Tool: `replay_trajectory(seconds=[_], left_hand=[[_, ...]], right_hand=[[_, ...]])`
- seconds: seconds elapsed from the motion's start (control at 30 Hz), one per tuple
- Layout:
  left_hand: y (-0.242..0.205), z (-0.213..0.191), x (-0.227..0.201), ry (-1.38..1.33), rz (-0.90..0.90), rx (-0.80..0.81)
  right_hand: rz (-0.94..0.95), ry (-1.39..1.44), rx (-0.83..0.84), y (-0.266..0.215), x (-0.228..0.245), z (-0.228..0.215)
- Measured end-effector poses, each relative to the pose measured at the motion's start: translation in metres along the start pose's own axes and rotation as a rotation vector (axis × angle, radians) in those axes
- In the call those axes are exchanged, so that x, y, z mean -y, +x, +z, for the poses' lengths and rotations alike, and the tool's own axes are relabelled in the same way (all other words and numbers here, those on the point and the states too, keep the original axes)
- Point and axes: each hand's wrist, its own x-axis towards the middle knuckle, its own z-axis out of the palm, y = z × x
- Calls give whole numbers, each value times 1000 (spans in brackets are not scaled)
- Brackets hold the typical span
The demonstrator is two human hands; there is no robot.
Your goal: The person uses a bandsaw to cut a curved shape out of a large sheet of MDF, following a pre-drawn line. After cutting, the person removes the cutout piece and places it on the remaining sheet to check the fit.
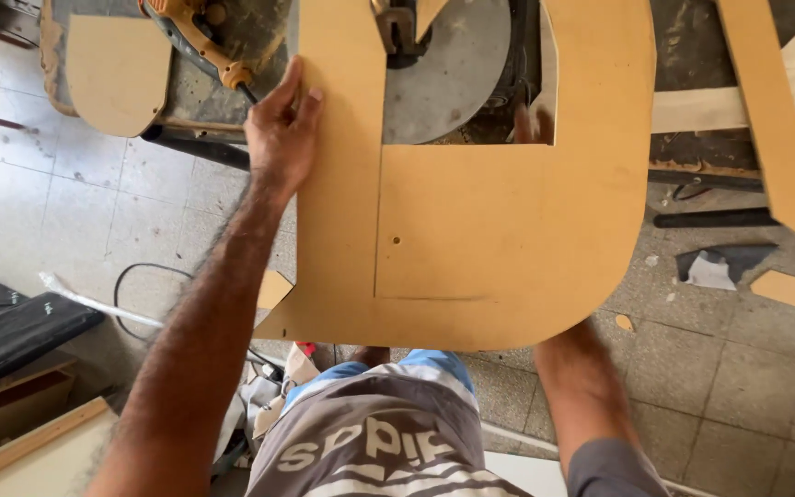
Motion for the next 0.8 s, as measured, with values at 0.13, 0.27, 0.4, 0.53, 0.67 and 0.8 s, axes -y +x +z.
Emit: replay_trajectory(seconds=[0.13, 0.27, 0.4, 0.53, 0.67, 0.8], left_hand=[[-5, 0, -10, -17, -10, -25], [1, 0, 9, -112, 200, -29], [1, 1, 6, -115, 134, -43], [4, 2, 14, -42, 174, -53], [1, -1, 11, -24, 105, -70], [-2, -1, 0, -17, -20, -62]], right_hand=[[-357, -73, 23, 30, 1, 40], [-619, -85, 34, 55, -8, 70], [-674, -73, 2, 66, -6, 75], [-647, -77, 2, 65, 4, 70], [-612, -64, -14, 58, 18, 62], [-566, -58, -26, 53, 29, 59]])
